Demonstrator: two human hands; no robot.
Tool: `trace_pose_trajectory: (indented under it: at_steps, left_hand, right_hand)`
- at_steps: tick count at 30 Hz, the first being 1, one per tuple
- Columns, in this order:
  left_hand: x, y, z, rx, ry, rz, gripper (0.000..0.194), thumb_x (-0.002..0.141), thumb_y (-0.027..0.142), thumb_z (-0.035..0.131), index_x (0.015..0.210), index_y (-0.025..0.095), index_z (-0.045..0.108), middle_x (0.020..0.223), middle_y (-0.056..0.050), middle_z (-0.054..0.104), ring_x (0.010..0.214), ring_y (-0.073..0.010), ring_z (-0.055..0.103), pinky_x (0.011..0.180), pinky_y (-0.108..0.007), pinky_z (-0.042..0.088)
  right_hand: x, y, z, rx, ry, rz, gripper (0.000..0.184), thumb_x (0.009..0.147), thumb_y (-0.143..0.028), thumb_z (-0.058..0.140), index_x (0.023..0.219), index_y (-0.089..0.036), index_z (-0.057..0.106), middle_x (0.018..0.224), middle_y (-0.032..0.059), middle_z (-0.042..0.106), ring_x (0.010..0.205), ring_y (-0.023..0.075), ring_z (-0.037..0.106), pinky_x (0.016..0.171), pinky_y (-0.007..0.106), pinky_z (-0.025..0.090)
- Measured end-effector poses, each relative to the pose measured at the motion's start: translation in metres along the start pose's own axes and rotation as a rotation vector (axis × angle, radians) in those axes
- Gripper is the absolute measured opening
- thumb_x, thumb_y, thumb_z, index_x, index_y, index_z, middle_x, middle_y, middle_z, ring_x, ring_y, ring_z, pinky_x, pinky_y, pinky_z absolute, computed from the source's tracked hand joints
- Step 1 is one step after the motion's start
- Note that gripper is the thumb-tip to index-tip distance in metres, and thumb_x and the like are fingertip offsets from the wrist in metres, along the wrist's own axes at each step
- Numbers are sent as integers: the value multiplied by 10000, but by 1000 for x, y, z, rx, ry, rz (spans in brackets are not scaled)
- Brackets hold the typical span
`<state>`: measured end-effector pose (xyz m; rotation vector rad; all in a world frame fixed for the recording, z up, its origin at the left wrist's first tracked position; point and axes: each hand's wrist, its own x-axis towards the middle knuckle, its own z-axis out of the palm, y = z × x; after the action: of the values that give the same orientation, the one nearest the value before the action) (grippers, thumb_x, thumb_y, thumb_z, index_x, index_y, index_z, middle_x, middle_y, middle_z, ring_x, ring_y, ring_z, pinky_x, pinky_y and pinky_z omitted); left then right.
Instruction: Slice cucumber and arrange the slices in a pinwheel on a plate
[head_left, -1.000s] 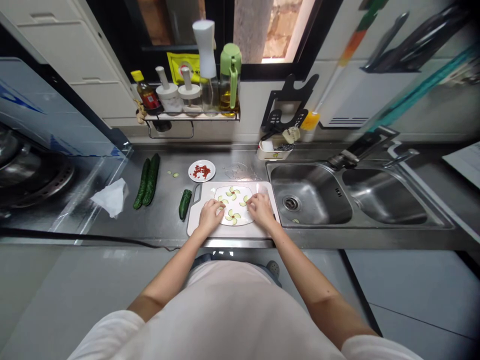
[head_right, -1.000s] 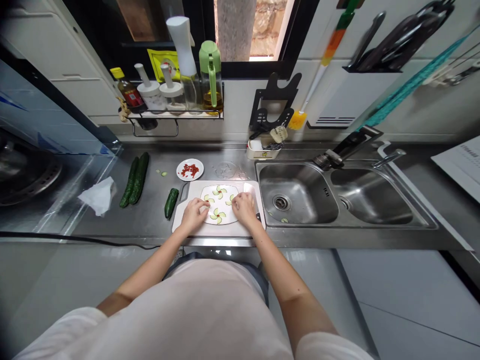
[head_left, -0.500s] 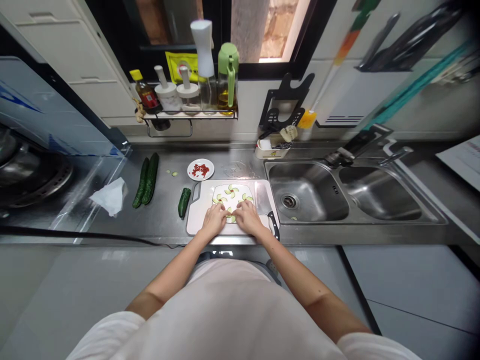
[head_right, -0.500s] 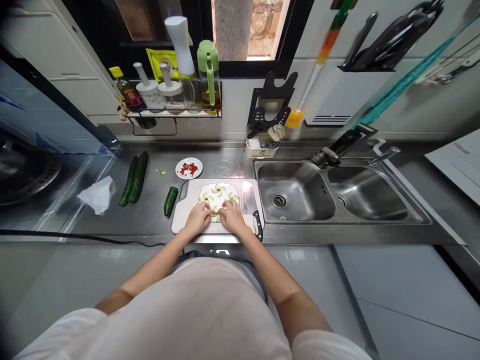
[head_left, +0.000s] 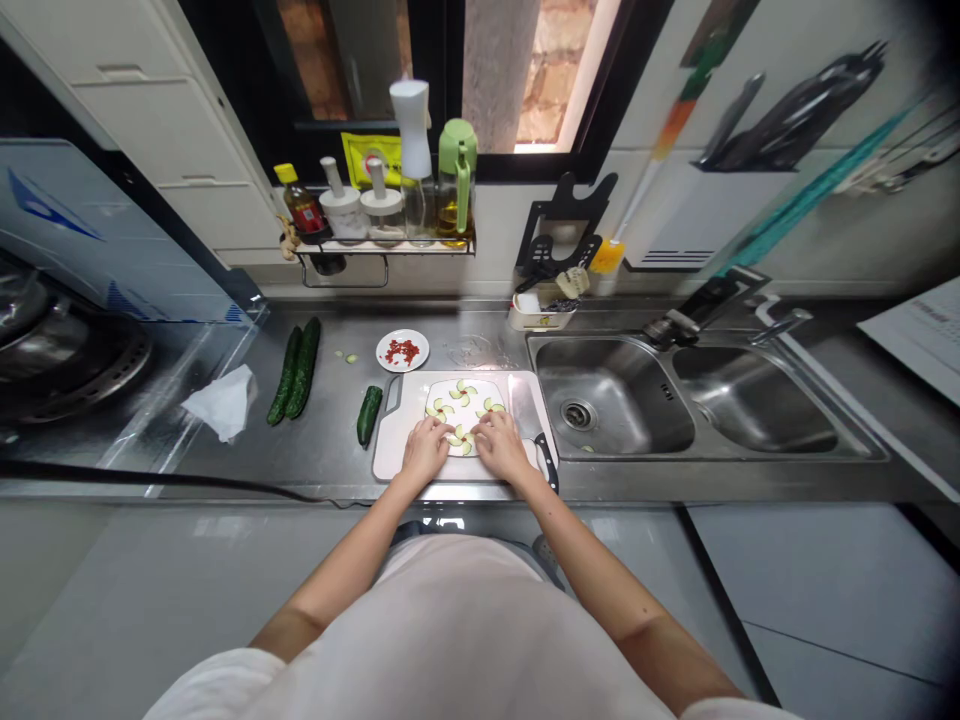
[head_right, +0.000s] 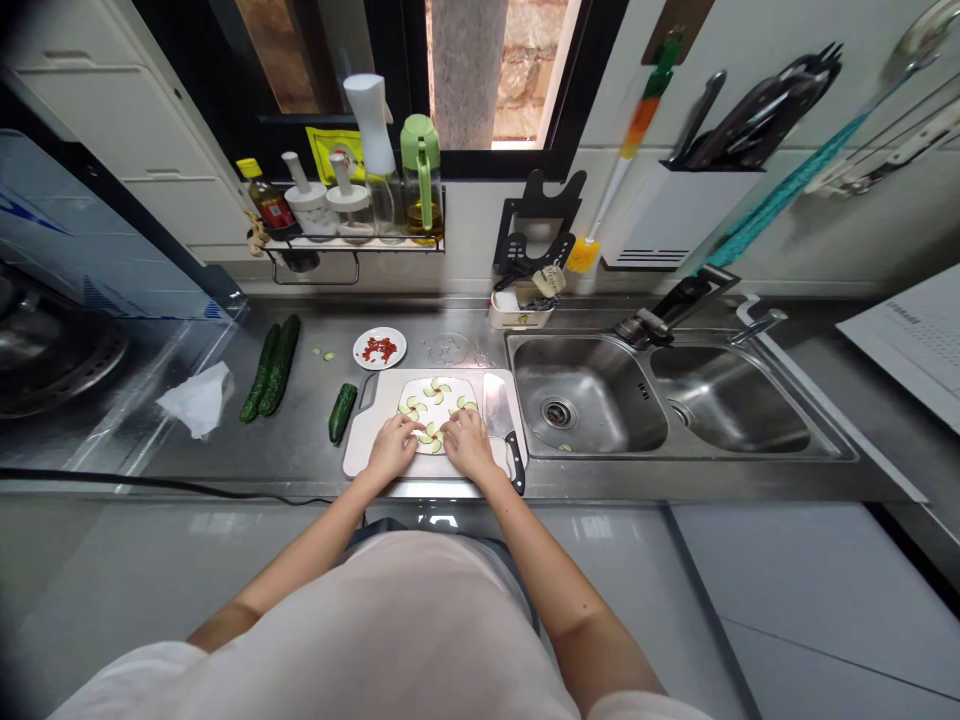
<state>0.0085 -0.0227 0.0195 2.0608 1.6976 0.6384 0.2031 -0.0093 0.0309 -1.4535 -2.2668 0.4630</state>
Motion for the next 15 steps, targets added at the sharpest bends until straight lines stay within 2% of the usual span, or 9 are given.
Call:
trace_pose_trajectory:
  at_steps: [3,8,11,15]
  left_hand:
    - [-4,-9,-4,-120,100,-107,338,795,118,499,1078,193,670,1004,-73,604,961,-207,564,882,-347,457]
    - [-13,-34,-9,-336,185,-356,365,750,166,565,1111,167,624,869,-28,619,700,-130,574,744,-277,480]
    - [-19,-43,-10,-558,149,-484,388,741,189,590,1128,163,594,752,15,613,622,-102,568,674,-235,479]
    - [-22,-40,-9,-913,59,-629,464,734,204,640,1180,137,533,698,22,619,592,-98,597,626,-227,512]
  right_hand:
    - [-10,3,-6,67,119,91,246,866,-199,478,998,-188,686,1047,101,584,1077,260,441,949,395,391]
    - [-35,15,-11,154,242,258,294,855,-262,449,1044,-167,653,1009,113,625,991,257,534,910,395,430]
    - [-49,21,-8,263,228,416,337,817,-298,461,1070,-154,629,922,93,650,857,228,598,819,358,478]
    - [-54,21,0,480,162,678,453,767,-342,517,1174,-149,564,735,10,625,663,186,621,601,287,504]
